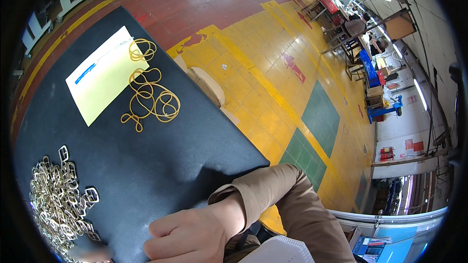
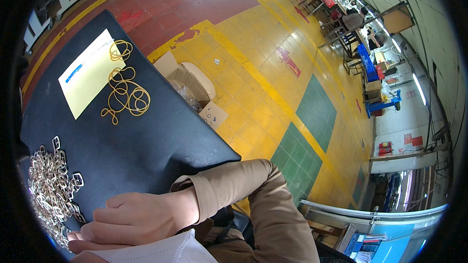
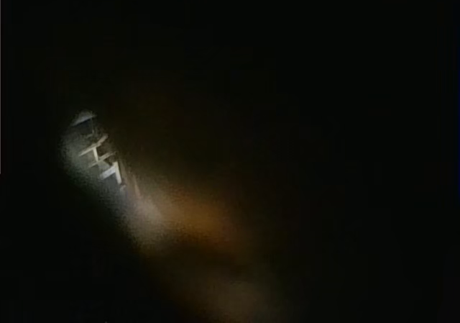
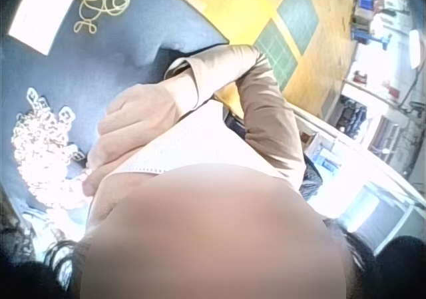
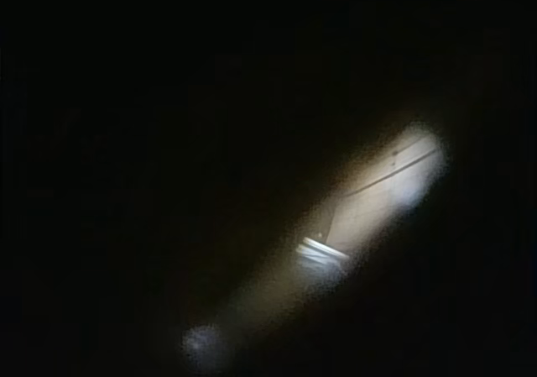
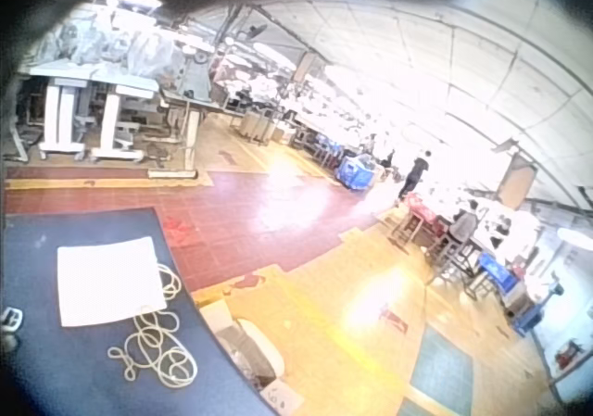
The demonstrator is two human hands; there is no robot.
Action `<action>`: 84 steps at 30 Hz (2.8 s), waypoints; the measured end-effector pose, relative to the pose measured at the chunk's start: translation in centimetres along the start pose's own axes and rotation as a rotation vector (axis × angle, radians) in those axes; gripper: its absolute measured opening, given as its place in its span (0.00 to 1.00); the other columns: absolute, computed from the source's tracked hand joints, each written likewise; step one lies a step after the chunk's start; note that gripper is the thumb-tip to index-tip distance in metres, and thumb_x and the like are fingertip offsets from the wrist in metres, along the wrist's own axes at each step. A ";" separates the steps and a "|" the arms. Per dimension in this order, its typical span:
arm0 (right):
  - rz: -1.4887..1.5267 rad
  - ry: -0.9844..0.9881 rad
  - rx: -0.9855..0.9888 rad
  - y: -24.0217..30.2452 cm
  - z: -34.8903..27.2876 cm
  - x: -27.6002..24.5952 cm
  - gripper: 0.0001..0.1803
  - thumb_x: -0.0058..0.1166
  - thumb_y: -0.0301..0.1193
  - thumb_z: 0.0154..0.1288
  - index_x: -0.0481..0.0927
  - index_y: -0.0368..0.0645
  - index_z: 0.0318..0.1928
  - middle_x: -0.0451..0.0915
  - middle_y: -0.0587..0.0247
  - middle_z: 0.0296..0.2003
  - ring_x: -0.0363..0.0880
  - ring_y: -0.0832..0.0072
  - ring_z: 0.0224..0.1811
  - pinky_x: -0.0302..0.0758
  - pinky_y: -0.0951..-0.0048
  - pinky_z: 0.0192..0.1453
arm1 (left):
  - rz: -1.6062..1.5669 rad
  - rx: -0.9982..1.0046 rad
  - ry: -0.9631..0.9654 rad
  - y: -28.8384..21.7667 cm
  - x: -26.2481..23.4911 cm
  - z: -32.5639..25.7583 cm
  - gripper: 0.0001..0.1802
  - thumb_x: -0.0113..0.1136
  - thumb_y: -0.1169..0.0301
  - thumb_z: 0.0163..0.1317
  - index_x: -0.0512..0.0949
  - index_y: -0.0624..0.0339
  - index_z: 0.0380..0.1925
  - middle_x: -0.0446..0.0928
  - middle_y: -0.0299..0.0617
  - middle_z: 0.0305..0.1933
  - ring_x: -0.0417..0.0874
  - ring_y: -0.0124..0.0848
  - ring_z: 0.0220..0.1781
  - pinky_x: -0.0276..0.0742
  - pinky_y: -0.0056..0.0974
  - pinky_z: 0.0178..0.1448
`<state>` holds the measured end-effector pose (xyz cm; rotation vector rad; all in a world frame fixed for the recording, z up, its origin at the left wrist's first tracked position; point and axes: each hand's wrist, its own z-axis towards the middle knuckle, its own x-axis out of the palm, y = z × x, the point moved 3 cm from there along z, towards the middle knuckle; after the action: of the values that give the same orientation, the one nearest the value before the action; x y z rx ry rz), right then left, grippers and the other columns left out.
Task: The person repeatedly picks up small metal buckles from a pile on the table and places them into a cardboard box. The hands move individual buckles one at a time from the table surface into the box below.
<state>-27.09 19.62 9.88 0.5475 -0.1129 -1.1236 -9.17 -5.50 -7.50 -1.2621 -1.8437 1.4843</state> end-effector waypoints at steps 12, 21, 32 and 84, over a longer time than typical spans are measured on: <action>-0.004 -0.011 -0.007 0.1 0.0 0.0 0.19 0.61 0.28 0.71 0.81 0.33 0.59 0.80 0.59 0.45 0.76 0.79 0.29 0.71 0.77 0.26 | 0.038 0.003 0.000 0.0 -0.2 -0.2 0.10 0.50 0.78 0.67 0.71 0.50 0.46 0.67 0.40 0.43 0.62 0.38 0.44 0.56 0.48 0.58; 0.013 -0.003 -0.008 0.2 0.0 0.0 0.19 0.61 0.28 0.71 0.81 0.33 0.59 0.80 0.58 0.45 0.76 0.78 0.30 0.70 0.77 0.26 | 0.067 0.009 -0.004 -0.1 -0.3 -0.5 0.13 0.50 0.79 0.65 0.71 0.51 0.48 0.68 0.41 0.46 0.62 0.40 0.47 0.55 0.50 0.60; 0.016 0.024 -0.013 0.0 0.2 -0.4 0.18 0.60 0.28 0.71 0.81 0.34 0.59 0.79 0.59 0.45 0.75 0.78 0.30 0.69 0.76 0.27 | 0.101 0.022 -0.007 -0.3 -0.2 -0.4 0.17 0.51 0.80 0.63 0.72 0.52 0.50 0.68 0.43 0.49 0.63 0.42 0.51 0.53 0.52 0.63; -0.127 0.002 -0.151 0.9 0.6 -1.3 0.17 0.58 0.30 0.71 0.83 0.40 0.58 0.79 0.63 0.43 0.72 0.79 0.30 0.64 0.76 0.27 | 0.264 0.077 0.023 -1.6 0.4 -1.5 0.33 0.52 0.87 0.53 0.74 0.55 0.62 0.70 0.51 0.65 0.64 0.53 0.68 0.47 0.62 0.77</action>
<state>-27.13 20.79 11.01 0.4260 0.0086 -1.2438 -8.79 -4.36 -5.62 -1.5245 -1.6375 1.6504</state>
